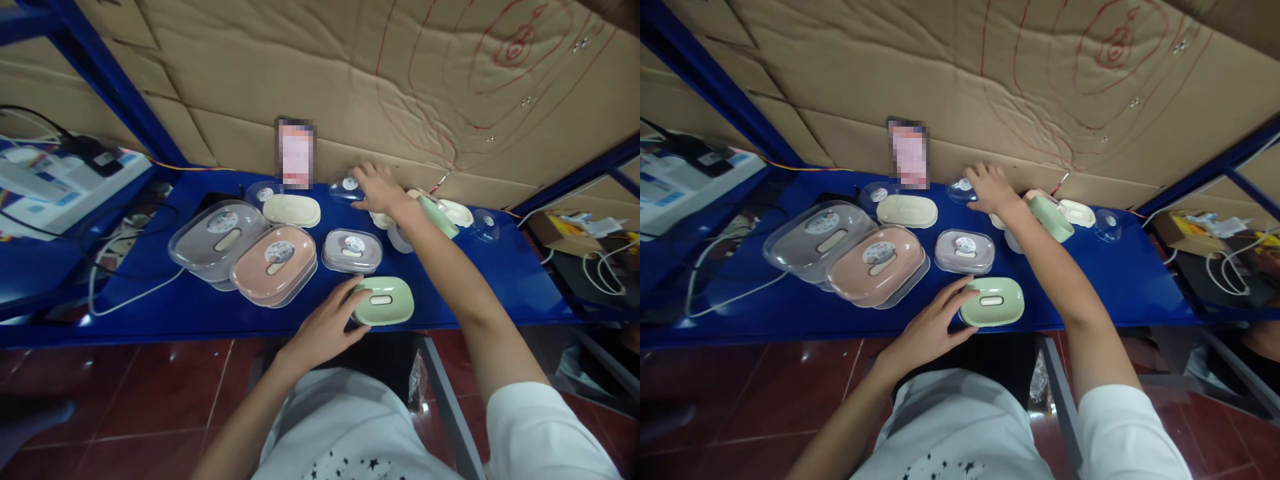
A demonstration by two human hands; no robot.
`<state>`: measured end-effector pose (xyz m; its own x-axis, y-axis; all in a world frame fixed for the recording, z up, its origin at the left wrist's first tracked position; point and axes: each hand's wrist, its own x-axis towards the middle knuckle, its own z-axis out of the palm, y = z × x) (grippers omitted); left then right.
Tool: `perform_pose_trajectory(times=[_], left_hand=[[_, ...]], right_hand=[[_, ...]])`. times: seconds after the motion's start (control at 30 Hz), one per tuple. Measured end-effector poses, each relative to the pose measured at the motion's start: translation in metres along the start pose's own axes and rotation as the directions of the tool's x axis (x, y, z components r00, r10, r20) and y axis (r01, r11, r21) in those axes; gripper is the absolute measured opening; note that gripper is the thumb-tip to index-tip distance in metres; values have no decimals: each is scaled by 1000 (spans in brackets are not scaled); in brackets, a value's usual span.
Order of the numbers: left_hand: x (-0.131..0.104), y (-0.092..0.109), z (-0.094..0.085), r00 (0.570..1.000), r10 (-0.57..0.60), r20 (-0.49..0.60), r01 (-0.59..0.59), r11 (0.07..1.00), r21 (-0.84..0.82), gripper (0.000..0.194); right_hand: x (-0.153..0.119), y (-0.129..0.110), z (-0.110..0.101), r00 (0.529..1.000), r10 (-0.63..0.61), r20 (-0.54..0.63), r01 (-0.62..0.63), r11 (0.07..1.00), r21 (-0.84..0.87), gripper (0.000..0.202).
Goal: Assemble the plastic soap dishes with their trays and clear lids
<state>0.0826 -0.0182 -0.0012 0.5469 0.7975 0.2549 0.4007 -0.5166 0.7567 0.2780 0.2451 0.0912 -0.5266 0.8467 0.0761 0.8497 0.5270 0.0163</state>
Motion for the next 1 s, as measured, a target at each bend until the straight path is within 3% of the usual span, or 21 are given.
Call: perform_pose_trajectory(times=[0.07,0.17,0.27,0.37,0.53,0.73,1.0], left_hand=[[0,0,0,1000,-12,-1,12,1000,-18,72],[1,-2,1,999,-34,-24,33,998,-61,86],[2,-4,1,997,-63,-33,59,992,-114,97],[3,-5,1,997,-81,-8,79,985,-151,101],[3,-6,0,995,-96,6,95,977,-193,103],[7,-4,-4,996,-85,21,87,981,-172,93],[8,-6,-4,1000,-22,19,24,988,-150,81]], right_hand=[[-49,-10,-21,987,-43,-155,41,999,-18,71],[-145,-24,-38,954,-4,-300,41,992,117,67],[-233,-33,-25,932,119,-342,7,939,345,66],[-283,-38,5,969,118,-217,12,855,519,66],[-291,-48,34,996,-34,-79,76,792,606,66],[-285,-49,29,987,-142,-80,163,823,544,68],[-289,-51,24,981,-176,-83,195,864,464,71]])
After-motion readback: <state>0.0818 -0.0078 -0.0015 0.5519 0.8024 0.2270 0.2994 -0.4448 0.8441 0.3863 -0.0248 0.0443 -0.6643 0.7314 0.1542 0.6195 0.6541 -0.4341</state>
